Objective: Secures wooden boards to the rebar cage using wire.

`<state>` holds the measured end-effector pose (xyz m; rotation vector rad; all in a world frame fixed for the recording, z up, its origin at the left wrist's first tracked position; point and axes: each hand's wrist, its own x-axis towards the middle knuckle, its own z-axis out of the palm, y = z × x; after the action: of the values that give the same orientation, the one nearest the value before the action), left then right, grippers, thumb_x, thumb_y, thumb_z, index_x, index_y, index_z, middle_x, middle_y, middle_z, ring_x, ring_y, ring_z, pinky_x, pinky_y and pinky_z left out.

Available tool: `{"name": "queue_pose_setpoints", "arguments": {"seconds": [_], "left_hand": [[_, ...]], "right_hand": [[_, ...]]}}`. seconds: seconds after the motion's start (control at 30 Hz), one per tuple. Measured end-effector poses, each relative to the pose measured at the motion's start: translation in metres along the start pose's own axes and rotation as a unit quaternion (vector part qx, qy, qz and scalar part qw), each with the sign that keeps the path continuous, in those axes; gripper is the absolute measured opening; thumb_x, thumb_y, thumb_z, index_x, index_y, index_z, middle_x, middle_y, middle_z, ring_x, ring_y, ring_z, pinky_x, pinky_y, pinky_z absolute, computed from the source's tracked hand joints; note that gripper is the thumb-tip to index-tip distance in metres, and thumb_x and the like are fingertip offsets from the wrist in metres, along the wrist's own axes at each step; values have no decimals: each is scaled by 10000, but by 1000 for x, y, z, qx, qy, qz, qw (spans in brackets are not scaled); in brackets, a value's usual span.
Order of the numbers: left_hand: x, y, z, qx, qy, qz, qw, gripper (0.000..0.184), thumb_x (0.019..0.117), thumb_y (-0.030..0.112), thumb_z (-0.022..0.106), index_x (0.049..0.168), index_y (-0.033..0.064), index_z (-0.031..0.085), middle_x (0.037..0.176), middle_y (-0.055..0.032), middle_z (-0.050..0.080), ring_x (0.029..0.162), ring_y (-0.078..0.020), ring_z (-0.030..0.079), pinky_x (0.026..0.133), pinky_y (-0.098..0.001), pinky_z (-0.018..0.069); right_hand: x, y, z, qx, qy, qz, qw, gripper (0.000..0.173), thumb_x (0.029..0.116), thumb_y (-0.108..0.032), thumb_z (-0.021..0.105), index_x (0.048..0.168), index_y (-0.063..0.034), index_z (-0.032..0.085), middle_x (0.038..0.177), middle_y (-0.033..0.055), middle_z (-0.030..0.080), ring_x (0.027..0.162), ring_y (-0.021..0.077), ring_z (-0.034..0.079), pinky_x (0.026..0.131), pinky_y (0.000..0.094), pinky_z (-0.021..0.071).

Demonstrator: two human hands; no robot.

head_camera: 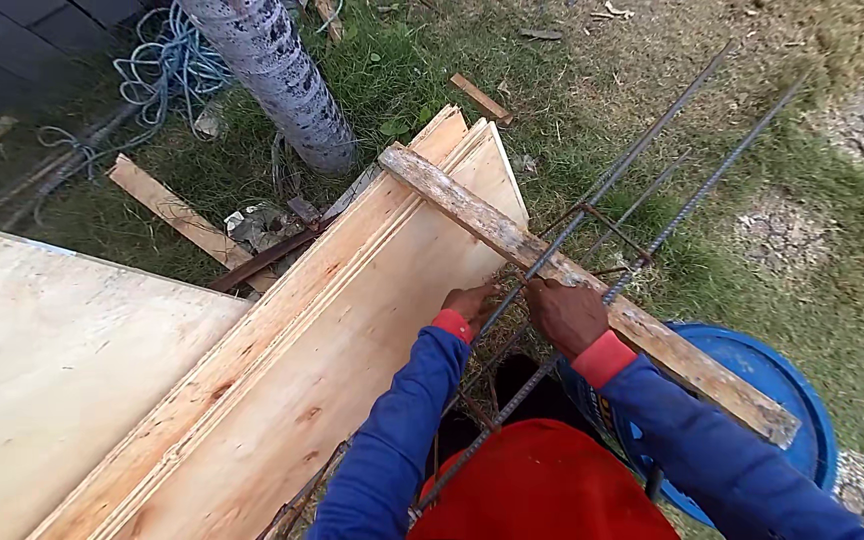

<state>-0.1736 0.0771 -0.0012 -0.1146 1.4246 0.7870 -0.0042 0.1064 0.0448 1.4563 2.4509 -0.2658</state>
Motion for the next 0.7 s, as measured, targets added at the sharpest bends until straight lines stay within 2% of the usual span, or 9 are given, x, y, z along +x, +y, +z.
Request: {"name": "queue_pose_setpoints", "arguments": {"seconds": [0.03, 0.07, 0.13, 0.17, 0.3, 0.43, 0.53, 0.6, 0.7], "left_hand": [[-3, -2, -2, 67, 5, -15, 998, 393, 972, 301, 701, 1186, -18, 618, 989, -139, 660, 776, -209, 649, 696, -366, 566], [-6, 0, -3, 137, -5, -36, 990, 483, 1007, 463, 623, 1129, -4, 649, 909, -129, 687, 718, -213, 669, 658, -374, 574], [-14, 4, -4, 212, -52, -64, 974, 631, 1050, 594, 449, 1081, 13, 694, 905, -114, 758, 737, -210, 725, 663, -367, 576], [-12, 5, -4, 207, -68, -71, 973, 605, 1059, 570, 448, 1066, 23, 707, 914, -105, 772, 754, -208, 739, 666, -362, 582], [17, -1, -3, 128, -55, -51, 989, 329, 1015, 322, 645, 1110, 13, 707, 928, -131, 750, 758, -217, 726, 638, -362, 589], [22, -2, 4, 83, -14, 8, 996, 229, 972, 173, 696, 1094, -21, 702, 889, -138, 724, 696, -186, 682, 632, -337, 578], [5, 4, 14, 58, 16, 78, 995, 196, 965, 98, 705, 1084, -57, 704, 915, -152, 748, 746, -180, 726, 724, -325, 611], [-10, 7, 23, 96, 31, 138, 985, 158, 971, 90, 692, 1037, -52, 712, 888, -143, 746, 744, -187, 723, 749, -350, 611], [-11, 9, 30, 150, 53, 164, 974, 144, 974, 109, 695, 1000, -28, 726, 858, -127, 748, 735, -192, 719, 757, -373, 605]], "right_hand": [[-1, -1, 0, 2, 4, 3, 1000, 384, 1076, -374, 431, 1033, -109, 706, 913, 117, 722, 677, 330, 699, 563, 504, 548], [-1, -2, -1, 4, 3, 8, 1000, 384, 1077, -377, 433, 1029, -111, 705, 909, 118, 720, 677, 332, 699, 563, 506, 548], [-1, -1, 2, 9, 0, 10, 1000, 384, 1079, -365, 421, 1049, -106, 703, 925, 127, 723, 684, 342, 702, 568, 521, 549], [0, -1, 3, 9, -1, 9, 1000, 385, 1080, -362, 416, 1055, -105, 703, 929, 128, 723, 685, 343, 702, 567, 523, 548], [2, -2, 4, -7, -8, 7, 1000, 401, 1085, -374, 401, 1086, -109, 702, 931, 125, 715, 678, 333, 697, 563, 509, 550], [2, -4, 1, -15, -3, 7, 1000, 381, 1083, -365, 419, 1037, -97, 686, 903, 123, 710, 666, 333, 693, 555, 503, 544], [1, -7, -4, -3, -17, 11, 1000, 357, 1081, -344, 445, 1069, -96, 701, 929, 129, 718, 689, 337, 695, 578, 507, 546], [1, -7, -6, -7, -22, 10, 1000, 349, 1077, -334, 448, 1070, -92, 700, 920, 128, 718, 692, 332, 699, 577, 502, 545], [1, -9, -10, -10, -28, 10, 999, 349, 1078, -324, 457, 1098, -71, 696, 933, 144, 718, 716, 345, 706, 599, 501, 557]]}}
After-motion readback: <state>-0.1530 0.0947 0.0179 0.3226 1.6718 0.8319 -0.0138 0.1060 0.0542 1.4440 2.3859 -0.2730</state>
